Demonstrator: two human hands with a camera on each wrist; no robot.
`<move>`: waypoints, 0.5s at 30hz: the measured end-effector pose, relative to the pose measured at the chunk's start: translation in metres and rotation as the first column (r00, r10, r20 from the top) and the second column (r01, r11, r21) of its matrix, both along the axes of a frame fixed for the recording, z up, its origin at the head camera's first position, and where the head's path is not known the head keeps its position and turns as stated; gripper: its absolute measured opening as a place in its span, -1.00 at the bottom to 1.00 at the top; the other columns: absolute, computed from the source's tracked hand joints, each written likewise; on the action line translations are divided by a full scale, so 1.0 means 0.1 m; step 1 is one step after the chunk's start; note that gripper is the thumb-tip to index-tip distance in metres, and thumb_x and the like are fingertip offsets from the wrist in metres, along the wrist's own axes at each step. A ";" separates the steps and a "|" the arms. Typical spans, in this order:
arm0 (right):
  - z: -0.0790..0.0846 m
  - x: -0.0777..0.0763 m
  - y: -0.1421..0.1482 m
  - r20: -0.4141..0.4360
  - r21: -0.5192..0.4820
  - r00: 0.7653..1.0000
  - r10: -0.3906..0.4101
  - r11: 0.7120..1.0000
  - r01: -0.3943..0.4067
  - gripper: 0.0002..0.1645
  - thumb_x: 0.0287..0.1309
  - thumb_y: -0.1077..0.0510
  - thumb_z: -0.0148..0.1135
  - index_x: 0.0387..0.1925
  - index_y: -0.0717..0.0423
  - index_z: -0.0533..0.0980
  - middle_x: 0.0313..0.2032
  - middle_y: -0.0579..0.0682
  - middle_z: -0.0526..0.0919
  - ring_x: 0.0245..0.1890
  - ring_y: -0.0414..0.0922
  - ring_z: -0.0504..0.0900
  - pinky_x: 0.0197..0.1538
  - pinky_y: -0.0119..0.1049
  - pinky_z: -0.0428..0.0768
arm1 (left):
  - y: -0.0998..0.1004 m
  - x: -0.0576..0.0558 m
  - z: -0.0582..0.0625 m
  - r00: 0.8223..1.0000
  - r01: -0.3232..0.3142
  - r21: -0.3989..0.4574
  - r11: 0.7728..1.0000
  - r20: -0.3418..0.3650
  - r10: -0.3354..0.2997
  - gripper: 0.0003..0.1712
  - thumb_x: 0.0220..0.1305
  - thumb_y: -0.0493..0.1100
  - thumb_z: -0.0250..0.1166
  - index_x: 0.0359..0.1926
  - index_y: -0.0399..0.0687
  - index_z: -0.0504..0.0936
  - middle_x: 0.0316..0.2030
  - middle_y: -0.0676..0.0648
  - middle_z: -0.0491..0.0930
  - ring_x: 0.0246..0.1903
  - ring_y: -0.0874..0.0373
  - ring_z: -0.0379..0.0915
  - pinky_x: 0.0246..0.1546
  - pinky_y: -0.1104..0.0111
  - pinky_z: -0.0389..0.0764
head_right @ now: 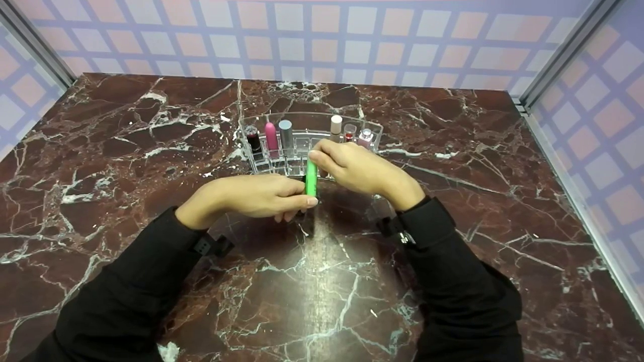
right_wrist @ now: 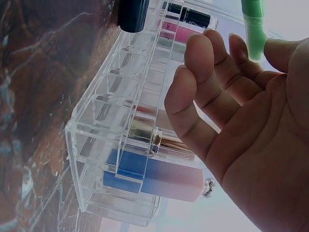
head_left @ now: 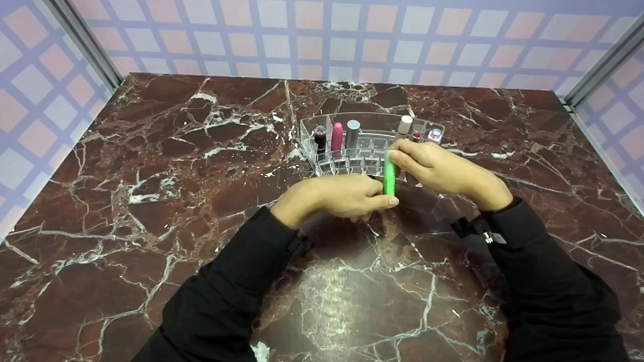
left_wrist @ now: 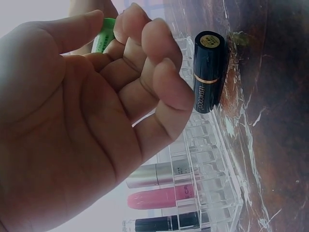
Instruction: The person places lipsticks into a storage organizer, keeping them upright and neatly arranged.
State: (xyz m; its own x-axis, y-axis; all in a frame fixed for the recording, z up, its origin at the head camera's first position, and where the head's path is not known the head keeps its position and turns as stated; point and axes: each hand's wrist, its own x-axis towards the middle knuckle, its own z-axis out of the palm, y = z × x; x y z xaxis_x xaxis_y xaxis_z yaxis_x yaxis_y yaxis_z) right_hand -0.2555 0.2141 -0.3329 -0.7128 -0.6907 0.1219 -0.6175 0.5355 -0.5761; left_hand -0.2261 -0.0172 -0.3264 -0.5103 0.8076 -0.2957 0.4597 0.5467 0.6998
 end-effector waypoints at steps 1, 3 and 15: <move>0.00 0.00 0.00 0.006 -0.001 1.000 -0.001 1.000 0.001 -0.66 0.64 0.05 -0.17 0.00 0.13 0.51 -0.46 -0.04 0.50 -0.50 -0.04 0.49 -0.36 -0.28 0.48 | 0.00 0.00 0.00 1.000 0.000 0.000 1.000 0.004 0.000 -0.50 0.64 0.06 -0.07 -0.03 -0.33 0.53 -0.43 -0.10 0.58 -0.40 -0.11 0.61 -0.44 0.36 0.53; 0.00 0.00 -0.01 0.015 -0.003 1.000 -0.001 1.000 0.001 -0.65 0.64 0.04 -0.17 0.00 0.13 0.51 -0.45 -0.03 0.51 -0.49 -0.02 0.51 -0.36 -0.28 0.49 | 0.00 0.00 0.00 1.000 -0.001 -0.003 1.000 0.006 0.001 -0.49 0.64 0.06 -0.07 -0.02 -0.33 0.53 -0.44 -0.09 0.57 -0.41 -0.10 0.61 -0.44 0.36 0.52; 0.00 0.01 -0.02 0.027 -0.010 1.000 0.007 1.000 -0.007 -0.67 0.64 0.07 -0.17 -0.04 0.15 0.50 -0.45 0.02 0.52 -0.49 -0.04 0.50 -0.38 -0.28 0.49 | 0.01 0.00 -0.01 1.000 -0.009 -0.034 0.999 0.016 0.009 -0.49 0.64 0.08 -0.08 0.00 -0.32 0.52 -0.32 -0.22 0.65 -0.38 -0.10 0.62 -0.43 0.35 0.54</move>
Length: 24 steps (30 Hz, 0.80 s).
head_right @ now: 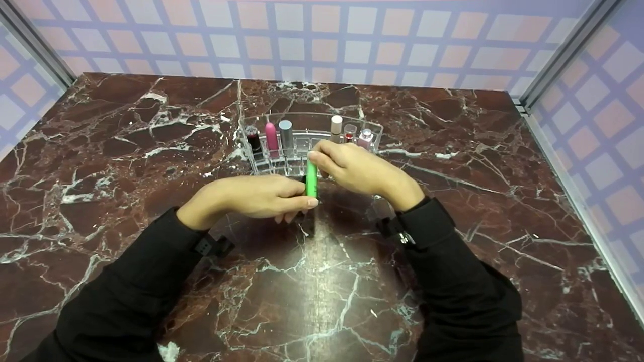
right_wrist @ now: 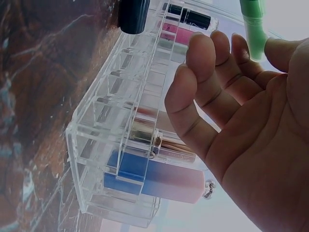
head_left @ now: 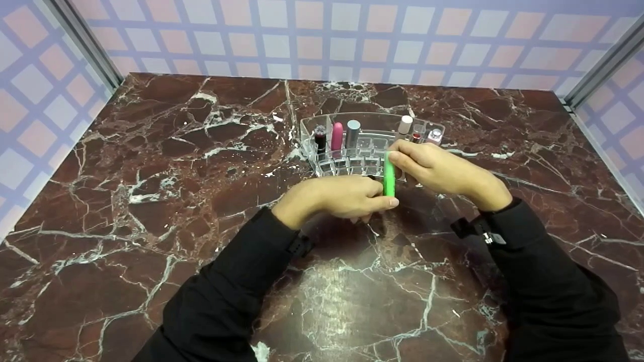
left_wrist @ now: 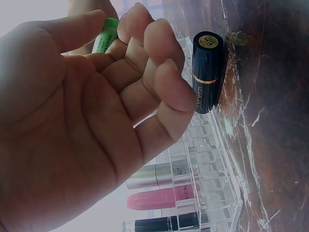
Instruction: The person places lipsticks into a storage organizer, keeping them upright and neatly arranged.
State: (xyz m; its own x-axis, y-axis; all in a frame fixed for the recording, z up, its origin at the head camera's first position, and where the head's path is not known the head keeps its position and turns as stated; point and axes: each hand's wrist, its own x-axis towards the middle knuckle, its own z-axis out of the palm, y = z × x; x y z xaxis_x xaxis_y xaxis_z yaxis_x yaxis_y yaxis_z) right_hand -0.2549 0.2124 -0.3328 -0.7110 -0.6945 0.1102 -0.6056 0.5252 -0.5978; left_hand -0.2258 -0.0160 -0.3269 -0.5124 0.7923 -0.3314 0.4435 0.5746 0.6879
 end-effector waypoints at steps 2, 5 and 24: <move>0.00 0.00 0.00 -0.002 0.002 1.000 -0.001 1.000 0.001 -0.67 0.63 0.07 -0.17 -0.04 0.15 0.50 -0.45 0.02 0.52 -0.50 -0.05 0.50 -0.38 -0.28 0.49 | 0.00 0.00 0.00 1.000 -0.003 -0.001 1.000 -0.002 0.003 -0.49 0.64 0.09 -0.08 0.00 -0.31 0.52 -0.30 -0.24 0.66 -0.39 -0.10 0.62 -0.44 0.35 0.54; 0.00 0.00 -0.01 0.006 0.002 1.000 -0.003 1.000 0.003 -0.66 0.63 0.06 -0.16 -0.02 0.15 0.50 -0.46 0.00 0.52 -0.50 -0.02 0.50 -0.39 -0.28 0.49 | 0.01 0.01 -0.01 1.000 -0.003 0.002 1.000 -0.001 0.003 -0.48 0.64 0.10 -0.08 0.00 -0.31 0.52 -0.32 -0.20 0.65 -0.38 -0.10 0.62 -0.42 0.34 0.55; 0.00 0.00 -0.01 -0.010 -0.004 1.000 -0.003 1.000 0.003 -0.67 0.62 0.07 -0.14 -0.01 0.16 0.51 -0.44 0.08 0.54 -0.47 0.04 0.53 -0.36 -0.29 0.51 | 0.00 0.00 -0.02 1.000 -0.006 -0.013 1.000 -0.019 0.005 -0.55 0.64 0.05 -0.07 -0.10 -0.27 0.50 -0.38 -0.20 0.59 -0.50 0.06 0.52 -0.46 0.36 0.52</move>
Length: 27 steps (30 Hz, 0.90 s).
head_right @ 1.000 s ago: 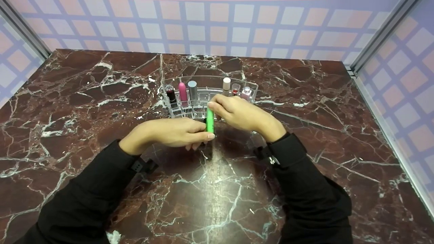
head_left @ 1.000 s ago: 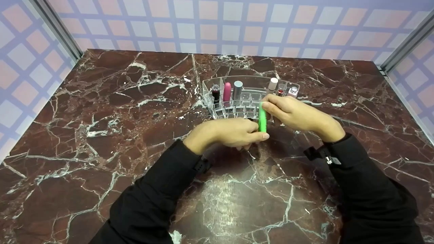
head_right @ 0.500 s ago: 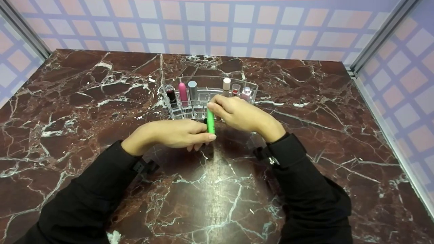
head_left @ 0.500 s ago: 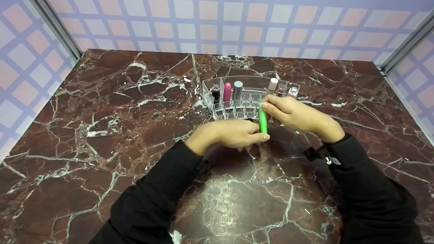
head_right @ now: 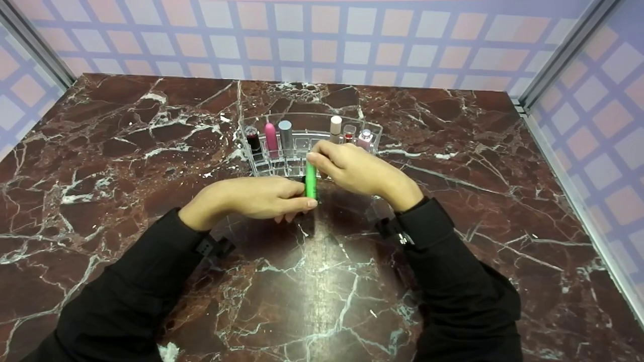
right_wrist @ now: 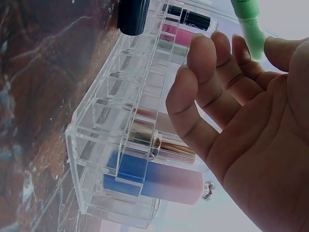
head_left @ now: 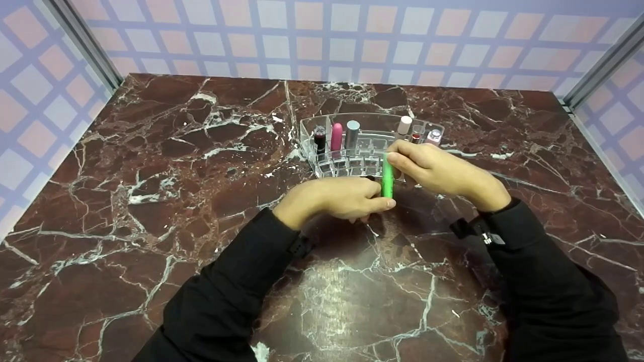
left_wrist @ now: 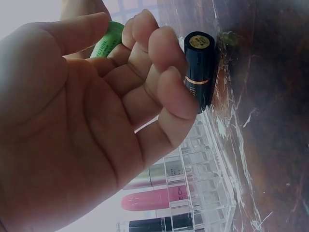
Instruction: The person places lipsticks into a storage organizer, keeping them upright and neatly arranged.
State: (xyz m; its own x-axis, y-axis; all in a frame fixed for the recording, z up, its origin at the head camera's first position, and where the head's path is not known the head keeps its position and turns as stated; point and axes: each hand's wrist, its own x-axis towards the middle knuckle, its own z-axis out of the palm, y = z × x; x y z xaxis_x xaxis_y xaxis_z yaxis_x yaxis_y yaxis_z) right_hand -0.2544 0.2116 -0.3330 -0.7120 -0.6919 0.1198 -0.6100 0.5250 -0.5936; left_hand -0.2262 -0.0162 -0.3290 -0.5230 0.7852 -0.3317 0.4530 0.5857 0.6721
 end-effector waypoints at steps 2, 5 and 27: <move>0.00 0.00 0.00 -0.002 -0.004 1.000 0.001 1.000 -0.001 -0.68 0.62 0.08 -0.14 0.00 0.17 0.51 -0.44 0.09 0.54 -0.48 0.03 0.53 -0.37 -0.29 0.52 | 0.00 0.00 0.00 1.000 -0.006 0.000 1.000 -0.003 0.006 -0.60 0.64 0.05 -0.06 -0.17 -0.19 0.47 -0.45 -0.11 0.54 -0.53 0.13 0.47 -0.46 0.37 0.51; 0.01 0.00 0.00 0.003 -0.016 1.000 0.003 1.000 -0.003 -0.69 0.62 0.09 -0.14 -0.02 0.19 0.50 -0.43 0.08 0.55 -0.47 0.04 0.54 -0.37 -0.30 0.53 | -0.01 0.01 0.01 1.000 -0.012 -0.002 1.000 -0.020 0.012 -0.62 0.63 0.06 -0.06 -0.22 -0.11 0.44 -0.51 0.00 0.46 -0.57 0.20 0.41 -0.48 0.38 0.49; 0.10 0.04 0.00 -0.217 -0.120 0.969 -0.117 0.989 0.092 -0.73 0.58 0.05 -0.03 -0.08 0.12 0.54 -0.43 -0.05 0.51 -0.53 -0.18 0.41 -0.42 -0.36 0.41 | -0.19 -0.09 0.08 0.978 -0.125 -0.090 0.988 -0.179 0.108 -0.53 0.60 0.11 -0.01 -0.18 -0.18 0.59 -0.50 0.05 0.41 -0.56 0.23 0.31 -0.45 0.35 0.46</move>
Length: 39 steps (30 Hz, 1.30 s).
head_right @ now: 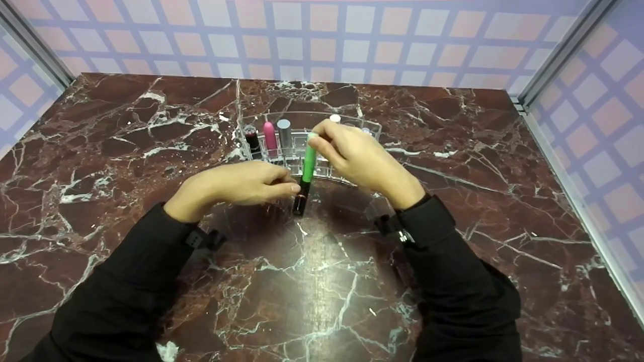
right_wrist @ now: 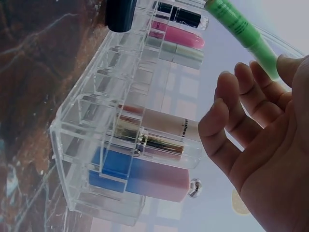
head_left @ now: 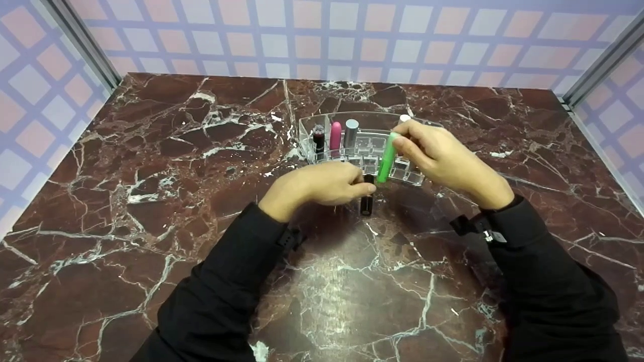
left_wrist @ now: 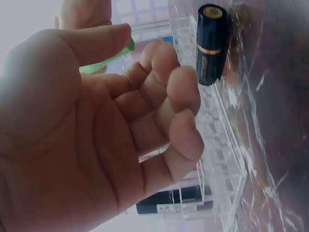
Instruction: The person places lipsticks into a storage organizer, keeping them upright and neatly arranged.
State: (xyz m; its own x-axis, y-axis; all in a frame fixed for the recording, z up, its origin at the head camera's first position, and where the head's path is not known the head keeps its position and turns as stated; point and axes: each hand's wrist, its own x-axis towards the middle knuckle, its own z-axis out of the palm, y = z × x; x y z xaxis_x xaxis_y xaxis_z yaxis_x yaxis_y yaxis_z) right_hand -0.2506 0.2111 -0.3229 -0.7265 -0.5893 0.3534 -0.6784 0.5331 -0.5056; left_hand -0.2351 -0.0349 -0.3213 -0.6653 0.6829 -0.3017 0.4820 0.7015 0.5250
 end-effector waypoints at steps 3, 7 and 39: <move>0.01 0.00 0.01 -0.043 -0.006 0.999 -0.019 1.000 0.019 -0.75 0.57 0.06 0.00 -0.09 0.10 0.55 -0.43 -0.09 0.48 -0.54 -0.18 0.38 -0.43 -0.37 0.37 | -0.04 -0.03 0.00 0.999 -0.042 -0.037 0.998 -0.011 0.042 -0.52 0.60 0.13 -0.02 -0.24 -0.15 0.59 -0.49 0.04 0.44 -0.57 0.22 0.31 -0.46 0.35 0.46; 0.02 -0.03 0.02 -0.144 -0.023 0.989 -0.025 1.000 0.022 -0.80 0.53 0.11 0.06 -0.08 0.14 0.54 -0.40 -0.06 0.50 -0.48 -0.18 0.39 -0.38 -0.36 0.36 | -0.11 -0.08 -0.02 0.994 -0.106 -0.071 0.992 -0.015 0.105 -0.50 0.59 0.15 -0.01 -0.42 -0.06 0.52 -0.57 0.06 0.38 -0.63 0.24 0.23 -0.52 0.37 0.41; -0.22 -0.28 -0.06 -0.289 -0.064 0.911 -0.295 0.955 0.289 -0.66 0.39 -0.09 0.18 -0.03 0.02 0.66 0.13 0.15 0.38 0.16 0.13 0.19 0.14 0.05 0.11 | -0.23 -0.20 -0.04 0.883 -0.469 -0.349 0.811 -0.194 0.427 -0.73 0.51 -0.09 0.00 -0.12 -0.08 0.60 -0.04 -0.14 0.56 -0.15 -0.04 0.47 -0.15 0.19 0.54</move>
